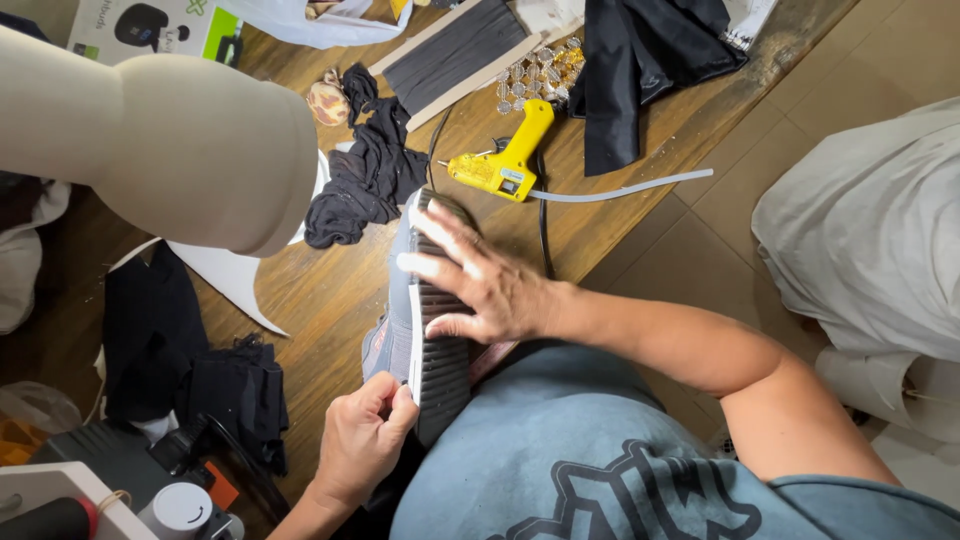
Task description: Customizing a sneaker by fitting and trimming black fabric around the heel area
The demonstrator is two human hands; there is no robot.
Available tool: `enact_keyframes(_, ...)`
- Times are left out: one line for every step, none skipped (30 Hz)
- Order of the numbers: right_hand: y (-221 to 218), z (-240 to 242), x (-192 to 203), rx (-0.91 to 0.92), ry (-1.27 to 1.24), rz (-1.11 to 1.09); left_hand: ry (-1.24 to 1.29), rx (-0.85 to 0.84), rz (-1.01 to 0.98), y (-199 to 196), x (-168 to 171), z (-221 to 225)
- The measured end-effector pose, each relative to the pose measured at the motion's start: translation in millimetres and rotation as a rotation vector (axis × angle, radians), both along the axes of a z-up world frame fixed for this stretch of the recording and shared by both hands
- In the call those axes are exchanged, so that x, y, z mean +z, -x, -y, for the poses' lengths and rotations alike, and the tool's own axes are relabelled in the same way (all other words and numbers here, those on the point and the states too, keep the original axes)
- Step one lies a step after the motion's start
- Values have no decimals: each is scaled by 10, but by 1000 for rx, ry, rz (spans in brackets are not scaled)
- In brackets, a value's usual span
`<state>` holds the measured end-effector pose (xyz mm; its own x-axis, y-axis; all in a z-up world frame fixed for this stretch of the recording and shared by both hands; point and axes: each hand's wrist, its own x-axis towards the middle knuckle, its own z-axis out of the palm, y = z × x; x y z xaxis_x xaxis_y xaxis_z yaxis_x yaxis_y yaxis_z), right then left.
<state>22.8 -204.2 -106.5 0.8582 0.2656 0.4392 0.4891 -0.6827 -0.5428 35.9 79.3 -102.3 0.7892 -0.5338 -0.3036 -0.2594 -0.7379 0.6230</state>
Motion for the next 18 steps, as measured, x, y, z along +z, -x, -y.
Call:
enact_keyframes(47, -54, 46, -1, 2, 3, 2, -1, 3, 12, 23, 18)
enact_keyframes(93, -108, 88, 33, -39, 56, -32, 8, -7, 23, 40, 37)
enact_keyframes(164, -164, 124, 68, -80, 103, -67, 16, -23, 59, 54, 52)
enact_keyframes(212, -195, 101, 67, -80, 99, -66, 15, -27, 29, 45, 76)
enact_keyframes(273, -234, 73, 104, -67, 79, -103, -50, 2, 13, 35, 91)
enact_keyframes(336, -274, 46, 141, -54, 60, -139, -114, 30, 0, 24, 106)
enact_keyframes(361, -275, 52, 139, -55, 57, -141, -116, 27, -7, 86, 120)
enact_keyframes(387, -277, 59, 109, -44, 86, -295, -230, 39, -12, 149, 133)
enact_keyframes(404, -277, 67, 82, -32, 117, -448, -340, 52, -17, 213, 147)
enact_keyframes(409, -251, 63, 84, -33, 116, -449, -338, 51, -44, 222, 166)
enact_keyframes(430, -263, 53, 73, -11, 121, -518, -412, 46, -46, 247, 148)
enact_keyframes(450, -278, 42, 61, 12, 125, -586, -486, 40, -49, 270, 125)
enact_keyframes(467, -289, 41, 70, 2, 125, -594, -477, 35, -76, 333, 160)
enact_keyframes(485, -300, 43, 74, 12, 105, -575, -482, -13, -104, 399, 195)
enact_keyframes(503, -280, 50, 73, 29, 84, -547, -492, -56, -143, 452, 260)
enact_keyframes(517, -282, 76, 78, 27, 84, -549, -487, -58, -177, 458, 266)
enact_keyframes(529, -273, 103, 69, 26, 92, -491, -528, -137, -216, 460, 283)
enact_keyframes(541, -263, 131, 61, 26, 100, -431, -567, -216, -257, 463, 302)
